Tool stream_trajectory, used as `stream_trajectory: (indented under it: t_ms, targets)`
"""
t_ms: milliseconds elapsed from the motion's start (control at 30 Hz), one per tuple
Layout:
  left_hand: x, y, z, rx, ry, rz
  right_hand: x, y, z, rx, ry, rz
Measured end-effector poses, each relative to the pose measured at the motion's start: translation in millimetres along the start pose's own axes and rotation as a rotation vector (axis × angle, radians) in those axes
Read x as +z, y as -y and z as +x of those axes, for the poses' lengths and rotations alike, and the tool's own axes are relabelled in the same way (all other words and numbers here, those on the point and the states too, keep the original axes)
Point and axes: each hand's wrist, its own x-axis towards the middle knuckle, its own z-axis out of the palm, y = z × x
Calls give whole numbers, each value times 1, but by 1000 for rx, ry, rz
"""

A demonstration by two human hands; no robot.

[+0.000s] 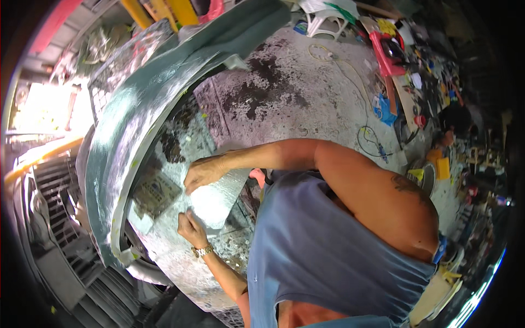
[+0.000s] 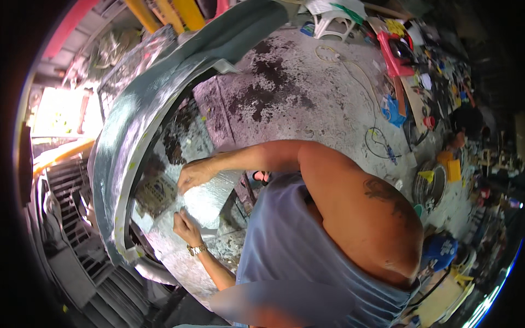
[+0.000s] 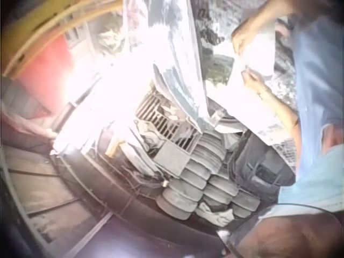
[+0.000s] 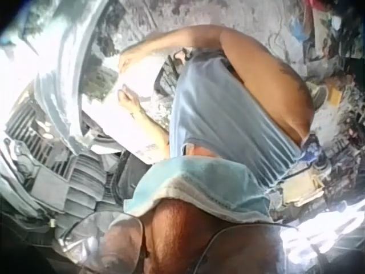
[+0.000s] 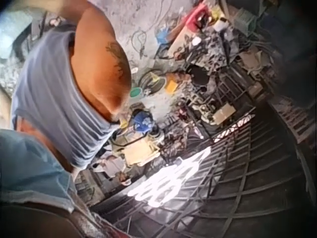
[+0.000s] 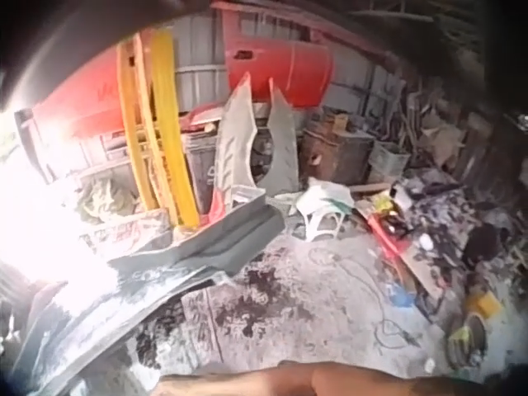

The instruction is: Apply fiberglass and resin to repair a vehicle bumper and mirror housing.

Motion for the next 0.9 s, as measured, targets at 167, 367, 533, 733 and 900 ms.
stream_trajectory:
  t_ms: [167, 367, 533, 733, 900]
  targets:
    - [3, -21, -12, -172, -118, 45, -74, -47, -105, 307, -599, -168]
    - [-14, 36, -59, -215, 44, 390, -125, -25, -197, 389, -865, -469]
    - [33, -56, -21, -296, -8, -128, -96, 4, -172, 258, -899, -267]
    - [71, -97, -2, -677, -305, -973, -5, 24, -49, -17, -760, 139]
    - [25, -107, 7, -675, -514, -932, 7, 43, -13, 196, -414, 322]
